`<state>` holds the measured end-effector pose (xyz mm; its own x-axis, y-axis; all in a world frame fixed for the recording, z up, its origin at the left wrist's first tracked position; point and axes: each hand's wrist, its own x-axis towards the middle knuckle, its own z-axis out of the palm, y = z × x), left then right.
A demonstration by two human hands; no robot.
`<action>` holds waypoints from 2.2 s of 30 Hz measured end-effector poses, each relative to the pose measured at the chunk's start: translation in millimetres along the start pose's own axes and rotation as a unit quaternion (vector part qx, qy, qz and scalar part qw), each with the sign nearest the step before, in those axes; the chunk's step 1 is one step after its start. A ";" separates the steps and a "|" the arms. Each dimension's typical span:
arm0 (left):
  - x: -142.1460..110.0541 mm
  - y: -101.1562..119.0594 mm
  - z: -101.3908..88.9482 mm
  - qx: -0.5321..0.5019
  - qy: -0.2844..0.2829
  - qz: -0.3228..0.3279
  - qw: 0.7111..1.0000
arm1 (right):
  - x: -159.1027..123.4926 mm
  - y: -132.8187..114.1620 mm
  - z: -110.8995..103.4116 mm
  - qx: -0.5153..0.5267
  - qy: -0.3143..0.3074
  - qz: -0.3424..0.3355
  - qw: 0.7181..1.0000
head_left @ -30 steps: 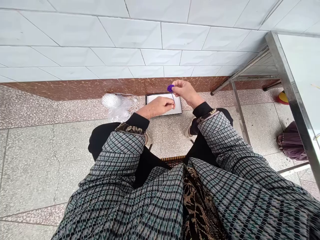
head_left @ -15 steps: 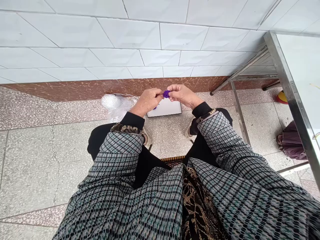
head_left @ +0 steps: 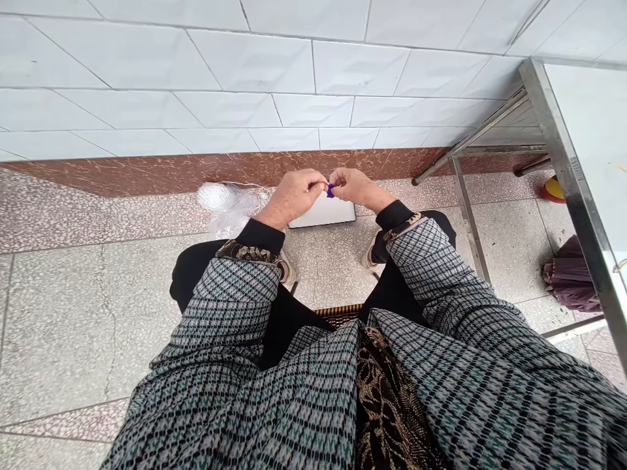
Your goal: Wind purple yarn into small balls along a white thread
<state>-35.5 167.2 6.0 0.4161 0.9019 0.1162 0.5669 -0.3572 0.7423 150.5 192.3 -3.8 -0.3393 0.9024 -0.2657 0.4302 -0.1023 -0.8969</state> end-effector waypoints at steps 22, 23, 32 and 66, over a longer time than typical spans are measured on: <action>0.5 -6.9 14.1 -0.003 -0.113 0.011 0.994 | 4.4 2.4 -2.0 0.033 0.089 -0.019 0.995; 0.4 -6.5 12.6 0.006 -0.103 0.012 0.995 | 5.1 3.9 -1.4 -0.004 0.090 -0.021 0.996; 5.9 -16.5 4.1 0.034 0.022 -0.019 0.999 | -11.7 -9.4 -1.7 0.150 -0.100 0.035 0.983; 0.5 -6.3 16.4 0.025 -0.131 0.062 0.989 | 9.3 8.9 -5.8 0.065 0.090 -0.059 0.992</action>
<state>-27.3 166.0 -9.4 0.6506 0.7591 0.0241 0.5324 -0.4785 0.6983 156.1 202.2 -12.2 -0.2212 0.9701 -0.1000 0.2813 -0.0347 -0.9590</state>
